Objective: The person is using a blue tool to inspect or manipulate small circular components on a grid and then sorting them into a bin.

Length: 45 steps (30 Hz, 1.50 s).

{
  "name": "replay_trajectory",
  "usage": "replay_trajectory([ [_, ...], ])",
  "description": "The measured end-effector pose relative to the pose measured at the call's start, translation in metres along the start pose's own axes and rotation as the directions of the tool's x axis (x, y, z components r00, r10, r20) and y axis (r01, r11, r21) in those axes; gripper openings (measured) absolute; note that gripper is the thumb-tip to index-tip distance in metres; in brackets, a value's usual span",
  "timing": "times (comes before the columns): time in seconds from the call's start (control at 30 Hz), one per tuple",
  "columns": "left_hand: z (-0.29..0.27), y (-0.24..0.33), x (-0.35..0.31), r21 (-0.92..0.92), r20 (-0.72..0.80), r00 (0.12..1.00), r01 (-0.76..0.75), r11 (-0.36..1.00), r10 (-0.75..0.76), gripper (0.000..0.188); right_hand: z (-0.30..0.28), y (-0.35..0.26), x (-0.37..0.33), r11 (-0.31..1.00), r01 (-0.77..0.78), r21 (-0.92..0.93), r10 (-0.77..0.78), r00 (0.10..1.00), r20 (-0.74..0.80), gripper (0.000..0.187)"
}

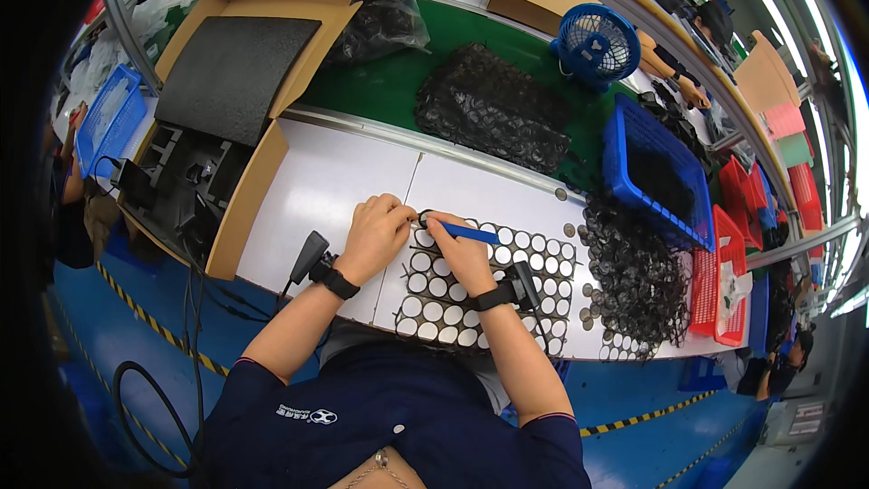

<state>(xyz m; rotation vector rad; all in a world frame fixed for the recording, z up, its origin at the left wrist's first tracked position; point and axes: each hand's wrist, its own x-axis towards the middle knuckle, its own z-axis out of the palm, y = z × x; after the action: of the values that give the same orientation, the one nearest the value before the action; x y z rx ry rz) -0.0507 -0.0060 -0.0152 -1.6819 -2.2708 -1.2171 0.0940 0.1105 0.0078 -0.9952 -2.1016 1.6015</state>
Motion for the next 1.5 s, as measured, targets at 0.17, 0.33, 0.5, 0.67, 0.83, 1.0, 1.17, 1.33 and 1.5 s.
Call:
replay_trajectory([
  [0.17, 0.002, 0.000, 0.000, 0.017, -0.025, 1.000, 0.007, 1.000, -0.006, 0.009, 0.001, -0.003, -0.002, 1.000, 0.014, -0.002, -0.014, 1.000, 0.002, 0.034],
  [0.33, 0.001, 0.001, 0.001, 0.009, -0.021, 1.000, 0.011, 1.000, -0.011, 0.010, 0.003, -0.008, -0.003, 0.999, 0.008, -0.038, -0.009, 1.000, -0.013, 0.031],
  [0.5, 0.008, 0.001, 0.003, 0.060, -0.014, 1.000, 0.011, 0.998, -0.010, 0.012, 0.009, 0.007, -0.002, 0.946, 0.249, -0.207, -0.269, 0.960, -0.075, 0.028],
  [0.67, 0.009, 0.000, 0.005, 0.033, -0.008, 0.999, 0.037, 0.999, -0.037, 0.011, 0.009, 0.003, -0.002, 0.986, 0.136, -0.098, -0.144, 0.986, -0.081, 0.029],
  [0.83, 0.009, -0.001, 0.006, 0.001, 0.011, 0.997, 0.076, 0.997, -0.076, 0.010, 0.008, 0.000, -0.001, 1.000, 0.014, -0.015, -0.015, 0.998, -0.054, 0.032],
  [1.0, 0.009, -0.001, 0.007, -0.023, 0.018, 0.995, 0.097, 0.995, -0.097, 0.009, 0.009, -0.002, -0.004, 0.998, 0.007, 0.066, -0.004, 0.999, -0.051, 0.032],
  [1.17, 0.009, 0.000, 0.008, -0.047, 0.028, 0.990, 0.142, 0.989, -0.141, 0.007, 0.008, 0.003, -0.003, 0.996, 0.007, 0.086, -0.003, 0.999, -0.053, 0.032],
  [1.33, 0.009, -0.001, 0.008, -0.053, 0.044, 0.987, 0.156, 0.986, -0.154, 0.007, 0.008, -0.003, -0.003, 0.997, 0.024, 0.072, -0.021, 0.999, -0.041, 0.031],
  [1.5, 0.009, 0.000, 0.010, -0.050, 0.046, 0.987, 0.159, 0.986, -0.157, 0.007, 0.012, 0.005, -0.002, 0.995, 0.090, 0.034, -0.086, 0.992, -0.093, 0.024],
])
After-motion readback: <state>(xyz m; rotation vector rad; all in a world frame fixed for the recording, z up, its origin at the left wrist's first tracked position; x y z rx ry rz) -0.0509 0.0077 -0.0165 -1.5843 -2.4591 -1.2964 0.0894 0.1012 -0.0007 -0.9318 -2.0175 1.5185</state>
